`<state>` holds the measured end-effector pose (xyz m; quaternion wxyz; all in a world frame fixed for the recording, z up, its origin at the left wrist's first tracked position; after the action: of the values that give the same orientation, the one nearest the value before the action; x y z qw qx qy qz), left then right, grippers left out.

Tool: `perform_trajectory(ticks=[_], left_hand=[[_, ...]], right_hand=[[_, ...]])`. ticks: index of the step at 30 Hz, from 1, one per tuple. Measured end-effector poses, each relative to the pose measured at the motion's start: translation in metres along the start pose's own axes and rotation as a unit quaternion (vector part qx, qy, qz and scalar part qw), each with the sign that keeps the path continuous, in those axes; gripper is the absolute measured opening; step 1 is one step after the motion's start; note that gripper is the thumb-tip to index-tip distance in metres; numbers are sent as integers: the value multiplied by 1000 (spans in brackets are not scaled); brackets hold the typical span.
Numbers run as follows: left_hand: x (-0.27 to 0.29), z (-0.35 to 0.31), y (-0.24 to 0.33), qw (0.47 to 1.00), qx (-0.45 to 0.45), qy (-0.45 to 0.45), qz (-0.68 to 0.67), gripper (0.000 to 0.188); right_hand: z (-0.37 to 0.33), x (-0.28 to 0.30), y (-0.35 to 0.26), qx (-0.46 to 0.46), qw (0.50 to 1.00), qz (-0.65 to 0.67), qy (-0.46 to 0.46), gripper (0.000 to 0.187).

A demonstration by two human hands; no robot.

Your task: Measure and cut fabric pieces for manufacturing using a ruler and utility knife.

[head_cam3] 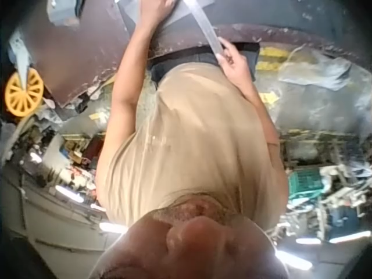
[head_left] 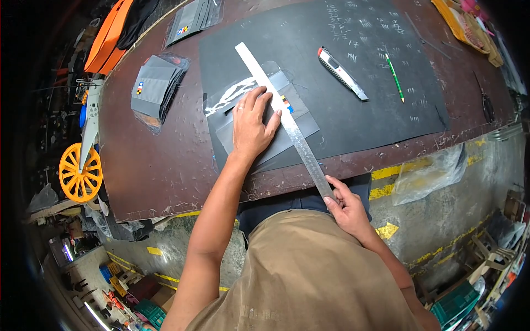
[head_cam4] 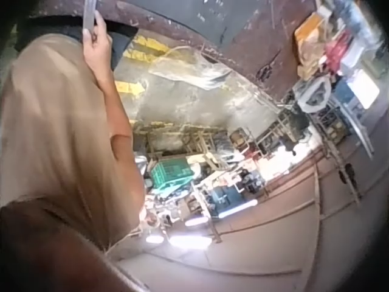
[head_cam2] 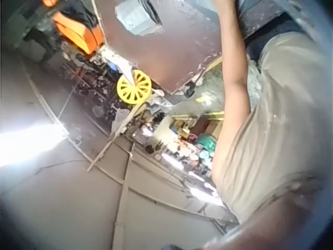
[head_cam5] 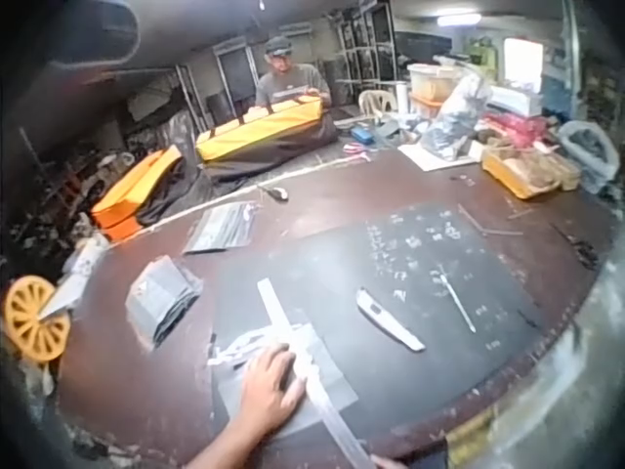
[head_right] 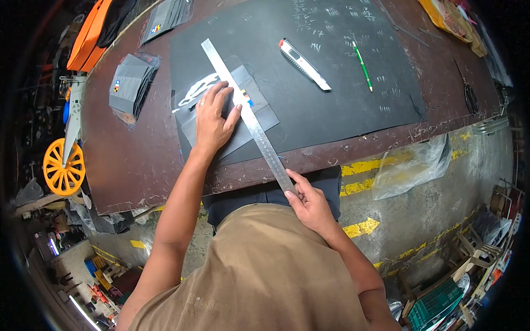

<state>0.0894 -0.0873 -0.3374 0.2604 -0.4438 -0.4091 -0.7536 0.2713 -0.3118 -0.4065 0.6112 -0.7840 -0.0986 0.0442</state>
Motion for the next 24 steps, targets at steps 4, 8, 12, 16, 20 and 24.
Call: perform_trajectory(ticks=[4,8,12,16,20,24], left_hand=[[0,0,0,1000,-1,-1,2,43],[-1,0,0,1000,0,-4,6,44],[-2,1,0,1000,0,-4,5,44],[-2,1,1,1000,-1,-2,1,44],[-2,1,1,1000,-5,-2,2,44],[-3,1,1,1000,-5,-2,5,44]], right_hand=[[1,0,-2,5,1000,4,0,55],[1,1,-2,2,1000,0,-3,55],[0,1,-2,6,1000,0,-1,55],[0,2,-3,6,1000,1,0,55],[0,2,-3,3,1000,3,0,55],[0,3,-2,1,1000,4,0,55]])
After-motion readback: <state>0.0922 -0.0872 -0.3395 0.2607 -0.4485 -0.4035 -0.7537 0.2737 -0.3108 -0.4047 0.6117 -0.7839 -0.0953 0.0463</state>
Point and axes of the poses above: each hand's wrist, its own z-axis towards the middle knuckle, its own x-axis out of the back of the hand, y = z × x, the point moved 10 cm from there along z, towards the middle knuckle, and after that the axes turned 7 degrees about -y, right-handed, at the moved point
